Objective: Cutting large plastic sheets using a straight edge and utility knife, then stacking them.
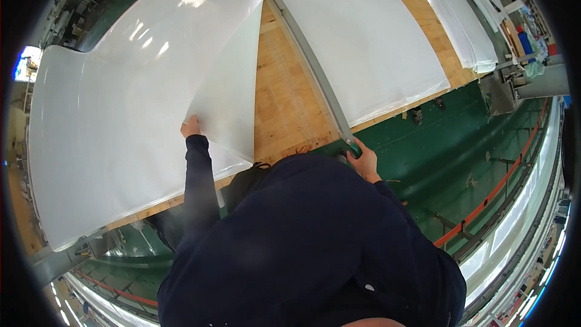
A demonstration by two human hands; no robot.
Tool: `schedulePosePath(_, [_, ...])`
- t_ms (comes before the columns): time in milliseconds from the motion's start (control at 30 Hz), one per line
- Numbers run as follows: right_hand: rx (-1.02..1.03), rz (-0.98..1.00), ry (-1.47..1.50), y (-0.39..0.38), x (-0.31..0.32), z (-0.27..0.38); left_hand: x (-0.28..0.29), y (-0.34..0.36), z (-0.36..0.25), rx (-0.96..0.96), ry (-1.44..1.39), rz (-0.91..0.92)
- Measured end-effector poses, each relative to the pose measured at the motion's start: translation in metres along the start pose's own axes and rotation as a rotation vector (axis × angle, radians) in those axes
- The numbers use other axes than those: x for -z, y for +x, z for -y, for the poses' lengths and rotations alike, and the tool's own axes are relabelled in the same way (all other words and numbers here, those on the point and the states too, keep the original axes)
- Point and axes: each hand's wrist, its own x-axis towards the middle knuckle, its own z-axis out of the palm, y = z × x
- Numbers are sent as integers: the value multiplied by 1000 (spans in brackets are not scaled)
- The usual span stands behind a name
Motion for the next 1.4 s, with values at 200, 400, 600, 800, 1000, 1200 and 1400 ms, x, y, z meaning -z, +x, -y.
schedulePosePath(200, [-14,7,-12,-2,-3,1,6,9,0,-29,-5,-8])
schedulePosePath(400, [-21,6,-16,-2,-5,0,9,9,-10,-5,-15,-58])
schedulePosePath(600, [-24,4,-33,-2,-6,0,15,12,-18,-28,-98,-19])
schedulePosePath(800, [-9,-30,-55,-2,-8,0,20,22,-25,-43,-216,-129])
schedulePosePath(1000, [-61,23,-56,-1,-6,2,39,42,-4,-127,-198,-217])
schedulePosePath(1200, [-63,22,-52,0,-6,4,51,67,23,-335,57,-288])
schedulePosePath(1400, [-74,28,-55,0,-6,4,44,69,27,-266,62,-322])
